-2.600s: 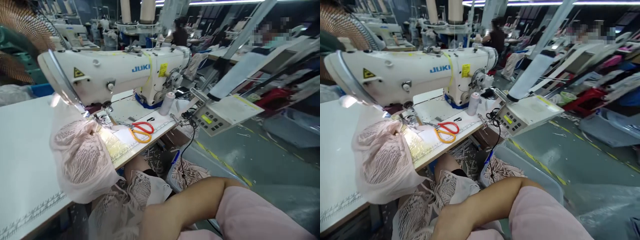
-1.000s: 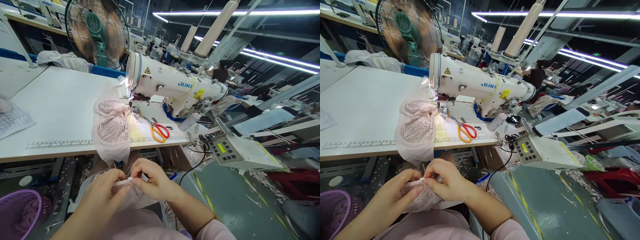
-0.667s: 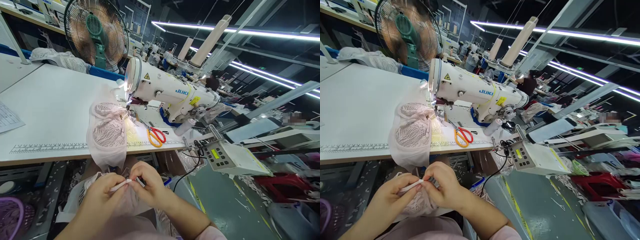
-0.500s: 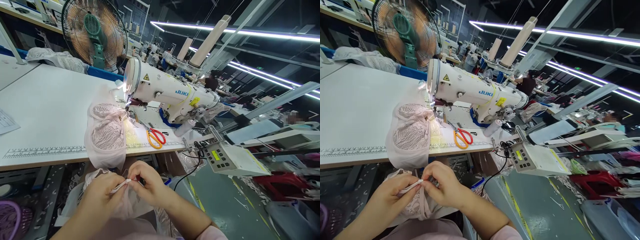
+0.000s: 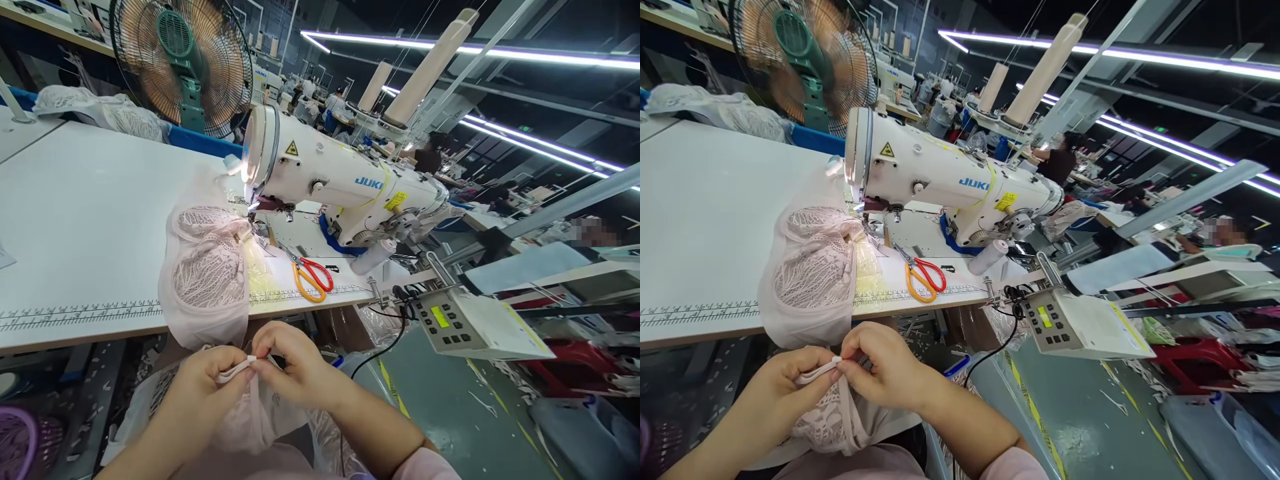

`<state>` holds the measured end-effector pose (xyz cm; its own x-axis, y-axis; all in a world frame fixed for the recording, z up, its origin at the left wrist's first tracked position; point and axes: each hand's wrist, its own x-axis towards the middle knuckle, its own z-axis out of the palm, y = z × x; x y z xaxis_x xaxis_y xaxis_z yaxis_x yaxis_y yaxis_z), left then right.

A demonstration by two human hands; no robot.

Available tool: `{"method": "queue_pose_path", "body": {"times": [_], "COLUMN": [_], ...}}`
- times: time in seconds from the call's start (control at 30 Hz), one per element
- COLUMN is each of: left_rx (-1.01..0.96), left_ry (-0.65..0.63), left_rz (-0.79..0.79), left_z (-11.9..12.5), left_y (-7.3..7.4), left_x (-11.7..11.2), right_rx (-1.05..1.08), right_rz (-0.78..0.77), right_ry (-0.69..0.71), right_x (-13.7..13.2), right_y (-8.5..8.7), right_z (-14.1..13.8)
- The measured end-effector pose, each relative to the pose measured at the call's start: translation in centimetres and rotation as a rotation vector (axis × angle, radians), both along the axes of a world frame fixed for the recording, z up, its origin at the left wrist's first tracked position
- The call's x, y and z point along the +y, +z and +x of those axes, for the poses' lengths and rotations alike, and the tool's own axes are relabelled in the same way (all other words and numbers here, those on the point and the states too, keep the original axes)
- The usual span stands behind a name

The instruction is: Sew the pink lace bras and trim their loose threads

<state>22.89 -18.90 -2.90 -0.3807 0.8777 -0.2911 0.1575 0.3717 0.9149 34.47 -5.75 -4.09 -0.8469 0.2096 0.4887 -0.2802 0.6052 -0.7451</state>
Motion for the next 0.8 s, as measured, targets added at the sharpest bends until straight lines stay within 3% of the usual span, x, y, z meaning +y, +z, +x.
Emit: {"method": "queue_pose_path", "body": {"times": [0.1,0.27,0.4,0.57,0.67,0.73,0.8], "left_rx": [-0.018,-0.096,-0.132,-0.165,-0.158,-0.169,-0.199], "left_ry": [-0.001,0.025,0.071,-0.006,-0.033,-0.049,-0.064], "left_rz": [-0.01,-0.09,-0.113,-0.123,-0.129,-0.136,-0.145], "left_z": [-0.4,-1.4,-1.7,-1.8,-1.9,-1.9,-1.8], "left_y": [-0.5,-1.1,-0.4,0.4,0.5,0.4,0.3], "left_x": [-0.2,-0.7,-0.5,-0.3,-0.4,-0.5,-0.4], "right_rx": [-0.101,-0.611,-0.772,-0.747,-0.58,-0.357,-0.315], "right_rz": [0.057,0.299,0.306,0.242,0.104,-0.138,-0.266], "right_ry": [-0.091,-0.569,-0.616,-0.646,-0.547,-0.301,-0.015], "right_x": [3.2,10.5,13.4,13.2,11.0,8.6,5.7], "right_y": [0.6,0.4,-0.5,-0.9,-1.7,-2.6,-3.5], "right_z": [0.8,1.6,0.9,1.6,4.0,5.5,6.3]}}
